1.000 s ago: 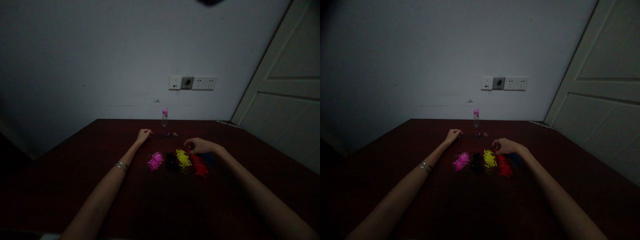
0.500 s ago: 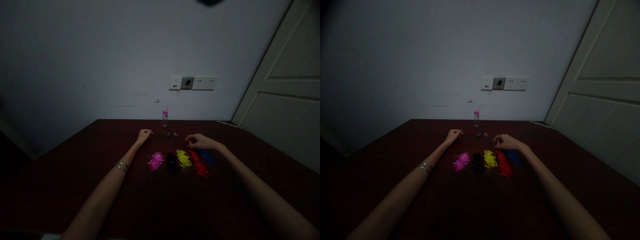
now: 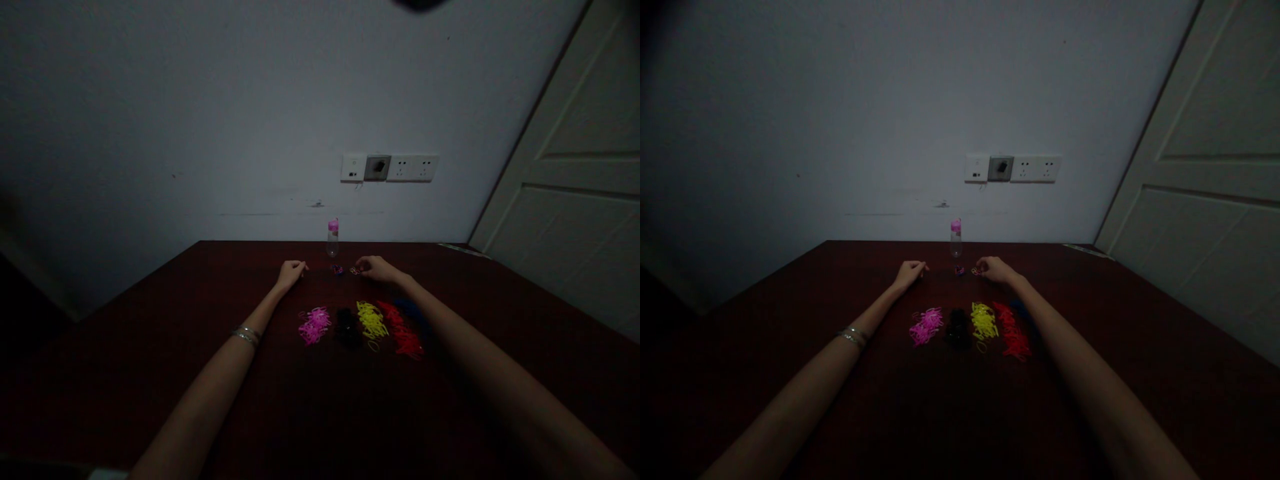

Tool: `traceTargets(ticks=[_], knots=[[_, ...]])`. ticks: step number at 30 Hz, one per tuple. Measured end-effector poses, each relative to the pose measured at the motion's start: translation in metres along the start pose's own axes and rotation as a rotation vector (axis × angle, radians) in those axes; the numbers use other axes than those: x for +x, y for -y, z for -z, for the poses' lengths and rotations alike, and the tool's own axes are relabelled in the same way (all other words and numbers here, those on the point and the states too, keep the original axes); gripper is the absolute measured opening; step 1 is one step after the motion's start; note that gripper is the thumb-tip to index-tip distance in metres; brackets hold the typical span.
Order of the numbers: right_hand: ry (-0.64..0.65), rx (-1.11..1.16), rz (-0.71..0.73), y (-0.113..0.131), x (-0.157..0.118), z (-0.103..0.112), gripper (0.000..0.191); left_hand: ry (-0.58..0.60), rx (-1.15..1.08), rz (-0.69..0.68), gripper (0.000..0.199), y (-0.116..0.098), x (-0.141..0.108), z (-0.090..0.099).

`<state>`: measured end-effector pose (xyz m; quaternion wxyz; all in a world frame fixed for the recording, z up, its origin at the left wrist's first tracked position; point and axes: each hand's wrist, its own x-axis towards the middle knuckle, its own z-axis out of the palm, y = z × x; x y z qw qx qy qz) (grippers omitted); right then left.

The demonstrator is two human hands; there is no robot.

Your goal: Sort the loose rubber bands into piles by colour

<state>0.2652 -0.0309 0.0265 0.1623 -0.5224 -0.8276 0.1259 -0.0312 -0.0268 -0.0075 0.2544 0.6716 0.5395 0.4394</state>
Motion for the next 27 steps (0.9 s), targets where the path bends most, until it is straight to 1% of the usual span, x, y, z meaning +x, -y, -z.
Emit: traceTargets(ticks=[6, 16, 21, 27], knots=[[-0.048, -0.054, -0.033, -0.005, 0.011, -0.013, 0.032, 0.004, -0.017, 0.005, 0.037, 0.004, 0.002, -0.002], [-0.092, -0.015, -0.044, -0.012, 0.007, -0.016, 0.030, 0.005, -0.012, 0.001, 0.037, 0.007, 0.003, -0.003], [-0.093, 0.004, -0.021, -0.012, 0.002, -0.009, 0.031, 0.005, 0.002, 0.002, 0.037, 0.006, 0.002, -0.003], [-0.081, 0.025, 0.000, 0.004, 0.001, 0.008, 0.035, 0.011, -0.004, 0.021, 0.037, 0.004, 0.000, -0.003]])
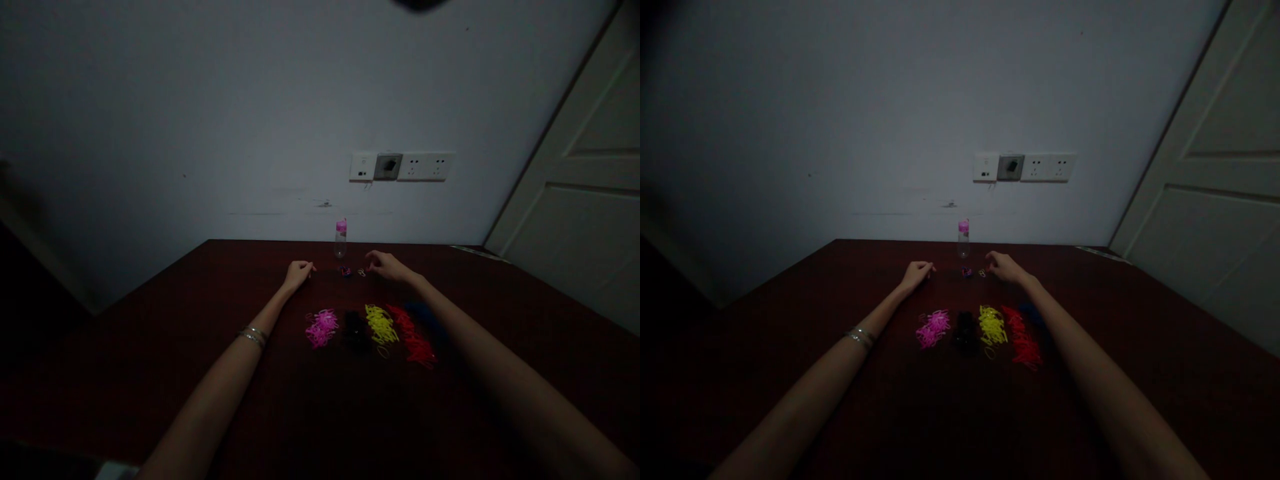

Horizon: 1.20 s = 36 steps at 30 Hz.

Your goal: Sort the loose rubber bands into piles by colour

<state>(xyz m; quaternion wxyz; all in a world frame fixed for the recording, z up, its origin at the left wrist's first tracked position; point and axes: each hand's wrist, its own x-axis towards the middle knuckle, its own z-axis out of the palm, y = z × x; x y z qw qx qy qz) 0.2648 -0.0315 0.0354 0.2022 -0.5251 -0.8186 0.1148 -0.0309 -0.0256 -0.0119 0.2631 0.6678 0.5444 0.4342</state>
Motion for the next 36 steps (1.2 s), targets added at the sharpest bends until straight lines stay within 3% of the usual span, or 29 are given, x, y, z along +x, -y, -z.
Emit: traceTargets(ticks=[11, 16, 19, 24, 30, 36], knots=[[0.047, -0.030, 0.202, 0.048, -0.002, 0.004, 0.044, -0.018, 0.072, -0.087, 0.034, -0.016, -0.008, 0.000], [0.042, -0.081, 0.200, 0.054, -0.005, 0.000, 0.044, 0.121, 0.064, -0.147, 0.032, -0.040, -0.013, -0.009], [0.040, -0.036, 0.219, 0.056, -0.006, -0.004, 0.044, 0.253, 0.002, -0.118, 0.036, -0.056, -0.017, -0.021], [0.017, 0.050, 0.278, 0.062, -0.010, -0.008, 0.045, 0.338, -0.080, -0.023, 0.040, -0.069, -0.024, -0.037], [0.013, 0.099, 0.304, 0.068, -0.015, -0.008, 0.047, 0.372, -0.171, 0.094, 0.038, -0.072, -0.029, -0.035], [0.000, 0.099, 0.263, 0.060, -0.014, -0.006, 0.046, 0.400, -0.150, 0.092, 0.030, -0.069, -0.026, -0.031]])
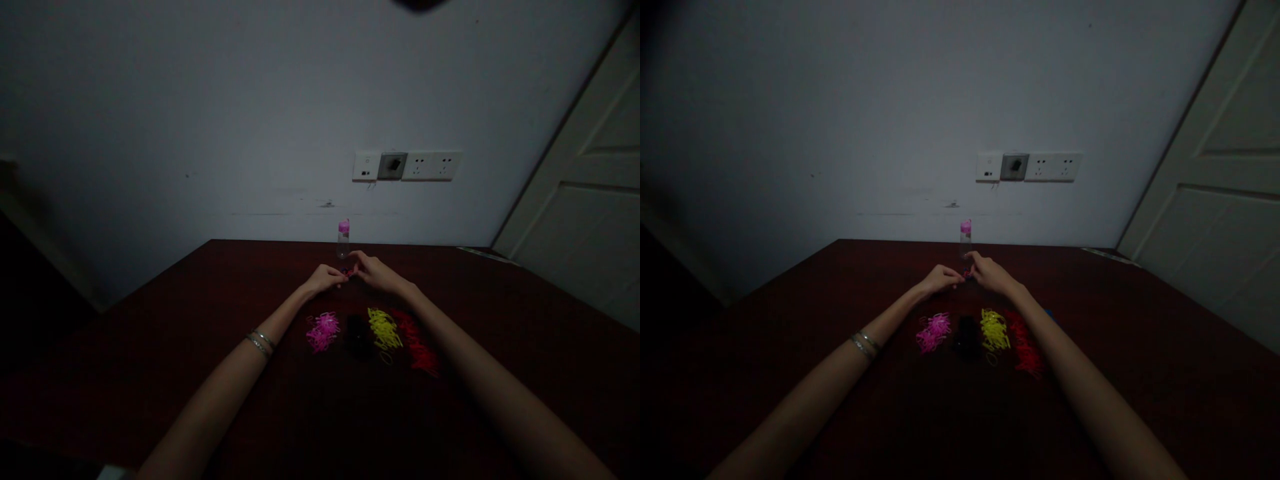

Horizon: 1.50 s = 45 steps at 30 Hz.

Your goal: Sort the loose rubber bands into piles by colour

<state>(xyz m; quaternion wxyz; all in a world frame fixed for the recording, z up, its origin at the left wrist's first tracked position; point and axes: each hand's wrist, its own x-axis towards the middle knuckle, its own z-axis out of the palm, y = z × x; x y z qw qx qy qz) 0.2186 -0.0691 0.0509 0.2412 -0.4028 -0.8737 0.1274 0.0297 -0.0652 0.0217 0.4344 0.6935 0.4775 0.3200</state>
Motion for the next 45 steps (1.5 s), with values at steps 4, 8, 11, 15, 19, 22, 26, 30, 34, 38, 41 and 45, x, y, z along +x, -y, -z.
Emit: traceTargets(ticks=[4, 8, 11, 15, 19, 22, 26, 30, 34, 38, 41, 45], knots=[[-0.055, 0.017, -0.028, -0.017, -0.001, 0.006, 0.046, 0.036, 0.096, -0.046, 0.028, -0.006, -0.001, 0.002], [-0.146, 0.050, -0.052, -0.032, -0.005, 0.016, 0.044, 0.131, 0.181, -0.136, 0.022, -0.026, -0.008, -0.012], [-0.182, 0.060, -0.086, -0.040, -0.009, 0.021, 0.044, 0.247, 0.321, -0.238, 0.018, -0.047, -0.016, -0.034], [-0.186, 0.054, -0.115, -0.045, -0.013, 0.023, 0.044, 0.348, 0.515, -0.363, 0.017, -0.070, -0.022, -0.064], [-0.175, 0.038, -0.142, -0.044, -0.014, 0.023, 0.044, 0.416, 0.640, -0.404, 0.018, -0.076, -0.022, -0.083], [-0.161, 0.042, -0.158, -0.042, -0.015, 0.023, 0.044, 0.427, 0.664, -0.435, 0.019, -0.073, -0.019, -0.085], [-0.145, 0.035, -0.144, -0.041, -0.017, 0.022, 0.045, 0.407, 0.573, -0.468, 0.021, -0.067, -0.010, -0.064], [-0.131, 0.027, -0.127, -0.037, -0.016, 0.023, 0.045, 0.252, 0.332, -0.332, 0.020, -0.057, 0.004, -0.014], [-0.103, 0.095, -0.105, -0.023, -0.011, 0.021, 0.043, -0.049, 0.114, -0.220, 0.036, -0.038, 0.017, 0.038], [-0.023, 0.202, -0.049, 0.007, -0.007, 0.012, 0.042, -0.349, 0.029, -0.147, 0.040, -0.009, 0.025, 0.067], [0.113, 0.280, 0.008, 0.038, -0.006, 0.003, 0.042, -0.402, 0.004, -0.086, 0.040, 0.011, 0.028, 0.072], [0.402, 0.310, 0.066, 0.072, -0.006, -0.010, 0.046, -0.372, 0.040, -0.094, 0.040, 0.023, 0.031, 0.068]])
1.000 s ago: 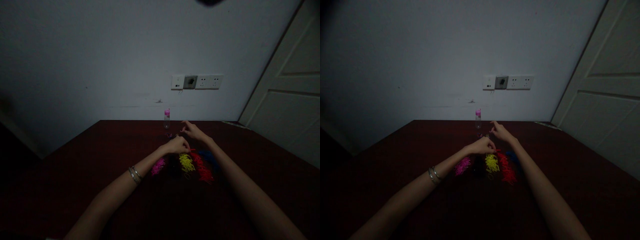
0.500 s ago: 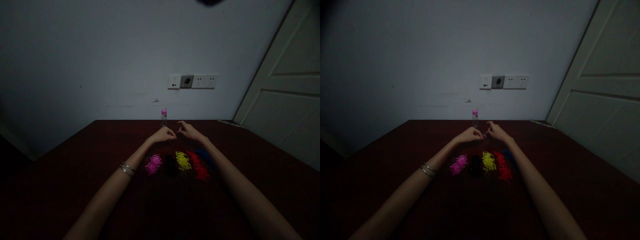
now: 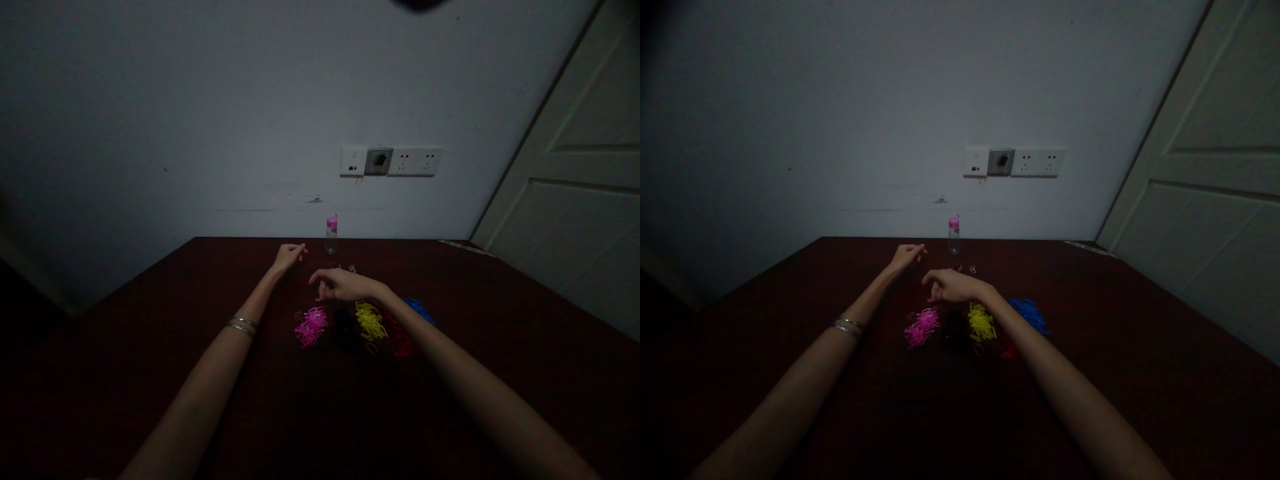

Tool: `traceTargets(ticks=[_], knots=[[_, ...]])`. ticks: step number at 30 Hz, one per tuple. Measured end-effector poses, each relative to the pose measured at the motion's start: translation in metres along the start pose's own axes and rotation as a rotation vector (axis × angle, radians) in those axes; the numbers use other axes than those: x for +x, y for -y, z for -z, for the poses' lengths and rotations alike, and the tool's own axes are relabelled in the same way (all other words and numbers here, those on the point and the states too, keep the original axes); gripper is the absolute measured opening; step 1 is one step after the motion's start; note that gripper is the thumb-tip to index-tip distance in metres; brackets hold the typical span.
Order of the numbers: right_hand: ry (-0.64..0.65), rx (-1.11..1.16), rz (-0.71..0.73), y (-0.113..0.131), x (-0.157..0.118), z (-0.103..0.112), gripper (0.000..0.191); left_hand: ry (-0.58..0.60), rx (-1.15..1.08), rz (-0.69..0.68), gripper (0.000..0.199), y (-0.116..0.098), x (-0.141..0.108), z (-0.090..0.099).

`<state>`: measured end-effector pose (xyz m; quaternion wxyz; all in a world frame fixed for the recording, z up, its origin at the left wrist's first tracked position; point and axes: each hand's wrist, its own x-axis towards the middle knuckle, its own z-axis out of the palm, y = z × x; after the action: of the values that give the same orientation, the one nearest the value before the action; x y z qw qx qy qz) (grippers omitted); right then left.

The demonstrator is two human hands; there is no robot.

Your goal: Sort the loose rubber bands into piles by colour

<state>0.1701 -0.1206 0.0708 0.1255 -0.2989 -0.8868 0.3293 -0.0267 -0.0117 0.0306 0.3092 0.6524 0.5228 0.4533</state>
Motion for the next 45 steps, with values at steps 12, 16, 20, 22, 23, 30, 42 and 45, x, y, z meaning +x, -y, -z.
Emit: traceTargets(ticks=[12, 16, 20, 22, 23, 30, 42, 45], knots=[[0.025, 0.047, -0.045, 0.005, -0.015, 0.032, 0.028, 0.145, 0.340, -0.080, 0.025, -0.002, -0.016, -0.032], [-0.269, 0.078, -0.146, -0.014, -0.045, 0.075, 0.021, 0.189, 0.530, -0.113, 0.026, -0.008, -0.023, -0.040], [-0.550, 0.082, -0.293, -0.063, -0.076, 0.101, 0.020, 0.234, 0.655, -0.161, 0.026, -0.018, -0.032, -0.046], [-0.661, 0.093, -0.361, -0.091, -0.089, 0.105, 0.018, 0.264, 0.686, -0.180, 0.026, -0.023, -0.037, -0.050], [-0.717, 0.109, -0.391, -0.104, -0.094, 0.105, 0.018, 0.276, 0.694, -0.183, 0.026, -0.025, -0.038, -0.052], [-0.923, 0.265, -0.542, -0.166, -0.115, 0.089, 0.012, 0.301, 0.746, -0.212, 0.025, -0.031, -0.040, -0.065], [-1.072, 0.386, -0.574, -0.196, -0.127, 0.072, 0.017, 0.301, 0.822, -0.187, 0.020, -0.034, -0.032, -0.072], [-1.073, 0.374, -0.560, -0.197, -0.126, 0.071, 0.017, 0.303, 0.837, -0.202, 0.019, -0.032, -0.030, -0.071]])
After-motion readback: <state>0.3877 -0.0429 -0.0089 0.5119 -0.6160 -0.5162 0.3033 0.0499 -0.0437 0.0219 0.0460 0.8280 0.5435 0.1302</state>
